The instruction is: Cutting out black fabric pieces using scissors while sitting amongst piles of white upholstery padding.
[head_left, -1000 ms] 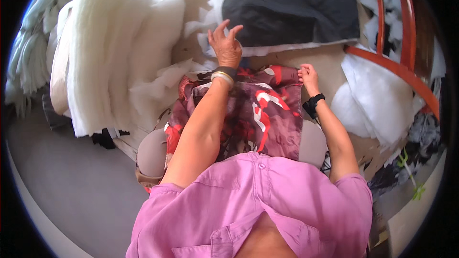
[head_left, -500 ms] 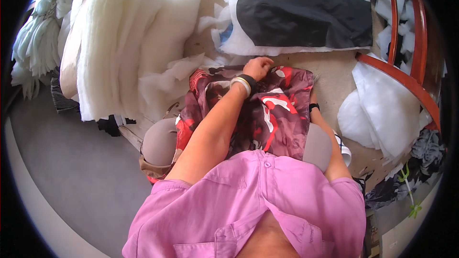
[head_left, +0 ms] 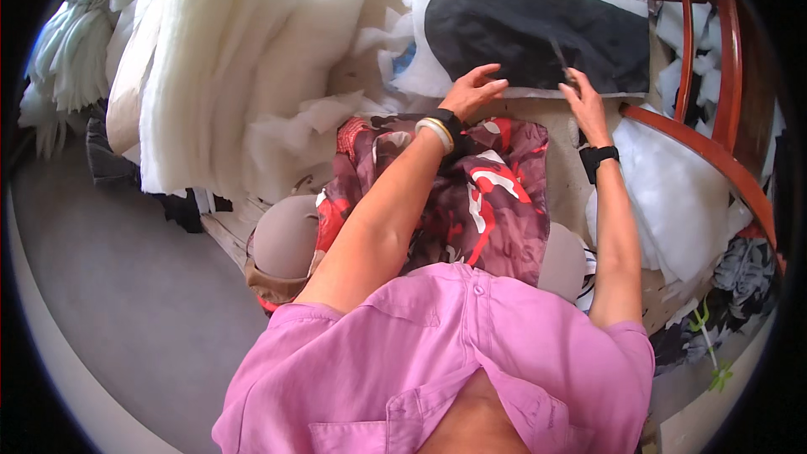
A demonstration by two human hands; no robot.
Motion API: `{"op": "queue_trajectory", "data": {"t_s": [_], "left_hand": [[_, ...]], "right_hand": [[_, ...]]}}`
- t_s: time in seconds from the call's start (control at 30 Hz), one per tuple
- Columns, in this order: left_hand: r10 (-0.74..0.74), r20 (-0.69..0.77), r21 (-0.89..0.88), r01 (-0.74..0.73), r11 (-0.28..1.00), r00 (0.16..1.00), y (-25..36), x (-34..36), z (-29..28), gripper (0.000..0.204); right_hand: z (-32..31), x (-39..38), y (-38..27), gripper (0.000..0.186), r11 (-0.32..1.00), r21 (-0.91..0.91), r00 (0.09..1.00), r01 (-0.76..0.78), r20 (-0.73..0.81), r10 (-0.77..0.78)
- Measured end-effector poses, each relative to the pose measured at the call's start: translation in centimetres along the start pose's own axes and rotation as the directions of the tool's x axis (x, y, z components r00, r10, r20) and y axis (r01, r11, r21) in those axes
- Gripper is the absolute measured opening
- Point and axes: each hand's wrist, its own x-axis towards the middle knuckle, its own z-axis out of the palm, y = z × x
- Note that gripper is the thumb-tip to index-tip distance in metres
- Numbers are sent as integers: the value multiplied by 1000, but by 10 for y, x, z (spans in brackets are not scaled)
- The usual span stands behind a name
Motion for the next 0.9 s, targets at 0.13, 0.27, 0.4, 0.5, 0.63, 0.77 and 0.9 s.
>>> {"op": "queue_trajectory", "data": {"t_s": [0.13,0.27,0.4,0.5,0.63,0.77,0.9], "left_hand": [[136,33,-29,-135,990,990,18,-2,11,45],[179,-51,-350,-186,918,982,9,0,-3,27],[88,-59,-429,-105,897,994,8,-2,-6,22],[-24,-54,-450,-3,893,998,6,-11,-8,20],[37,-54,-447,-57,893,998,-1,-8,-27,25],[63,52,-442,-34,896,997,0,-7,-29,24],[19,76,-455,18,890,997,-8,-16,-24,22]], "right_hand": [[30,4,-62,32,989,120,904,89,406,-131],[60,2,-74,29,967,243,835,-71,545,-75],[67,-11,-67,30,831,498,874,-249,485,-28],[61,-20,-33,30,730,617,908,-295,419,13],[37,-37,-42,41,681,485,649,-548,760,-19],[38,-46,-46,71,469,539,550,-700,825,-127],[35,-51,-68,67,290,649,635,-703,757,-152]]}}
